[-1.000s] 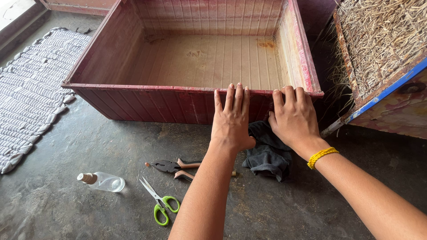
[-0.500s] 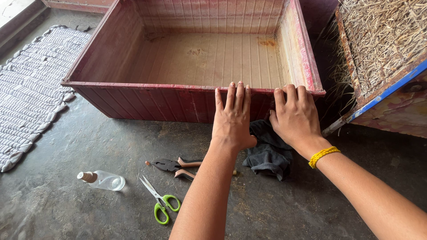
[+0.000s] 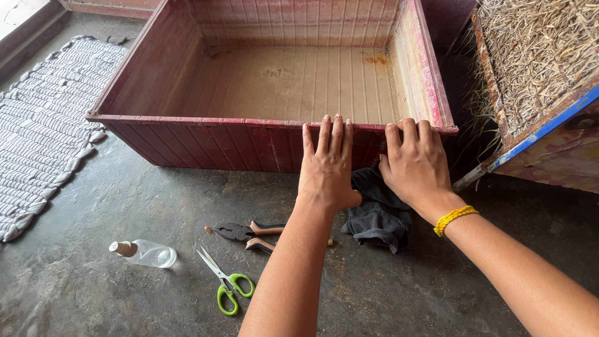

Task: The person unscrews fasteners from the top edge of a small electric fan housing using a screwdriver, removes the top panel, and sets it aside. They then use the screwdriver on the switch panel on the fan's front face, manipulate the power cord and switch, and finally handle the screwdriver and a small bottle on the floor.

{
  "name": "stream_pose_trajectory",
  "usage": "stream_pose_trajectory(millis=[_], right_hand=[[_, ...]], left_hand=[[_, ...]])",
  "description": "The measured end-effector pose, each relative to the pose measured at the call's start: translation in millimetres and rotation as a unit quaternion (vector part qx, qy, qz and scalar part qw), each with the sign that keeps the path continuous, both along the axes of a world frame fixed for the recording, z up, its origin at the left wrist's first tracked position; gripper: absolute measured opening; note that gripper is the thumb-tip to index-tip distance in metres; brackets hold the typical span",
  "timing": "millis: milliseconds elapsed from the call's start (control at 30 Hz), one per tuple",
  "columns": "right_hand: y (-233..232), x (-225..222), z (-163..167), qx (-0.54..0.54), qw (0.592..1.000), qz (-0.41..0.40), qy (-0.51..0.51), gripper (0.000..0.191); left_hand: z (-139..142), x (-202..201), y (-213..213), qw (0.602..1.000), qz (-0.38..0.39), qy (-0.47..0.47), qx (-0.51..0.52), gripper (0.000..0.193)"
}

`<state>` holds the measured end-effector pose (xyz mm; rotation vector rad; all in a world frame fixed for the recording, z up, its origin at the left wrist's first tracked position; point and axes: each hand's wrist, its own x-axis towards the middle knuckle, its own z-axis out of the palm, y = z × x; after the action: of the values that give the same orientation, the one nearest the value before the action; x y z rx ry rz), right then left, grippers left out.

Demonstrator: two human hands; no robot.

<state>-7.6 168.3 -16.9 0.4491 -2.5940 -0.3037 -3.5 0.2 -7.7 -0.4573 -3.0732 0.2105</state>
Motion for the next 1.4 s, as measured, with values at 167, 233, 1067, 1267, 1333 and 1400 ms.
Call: stream_pose_trajectory(millis=[167, 233, 1067, 1267, 1333, 1400], right_hand=[[0, 0, -1, 0.000, 1.000, 0.001, 0.005, 0.052], [0, 1, 0, -0.001, 1.000, 0.001, 0.005, 0.051], [-29, 32, -10, -0.508, 0.842, 0.016, -0.183, 0.023], [-63, 47, -39, -0.436, 0.865, 0.050, -0.245, 0.022], [-73, 47, -47, -0.441, 0.858, 0.054, -0.258, 0.022], [-78, 47, -52, -0.442, 0.854, 0.053, -0.267, 0.022]], left_hand=[[1, -1, -1, 1.000, -0.002, -0.009, 0.007, 0.132], [2, 0, -2, 1.000, -0.004, -0.011, 0.013, 0.132], [32, 53, -167, 0.972, 0.151, -0.177, 0.014, 0.080], [33, 83, -256, 0.882, 0.364, -0.285, -0.087, 0.070], [25, 91, -276, 0.869, 0.384, -0.300, -0.092, 0.071], [15, 96, -287, 0.865, 0.392, -0.300, -0.091, 0.069]])
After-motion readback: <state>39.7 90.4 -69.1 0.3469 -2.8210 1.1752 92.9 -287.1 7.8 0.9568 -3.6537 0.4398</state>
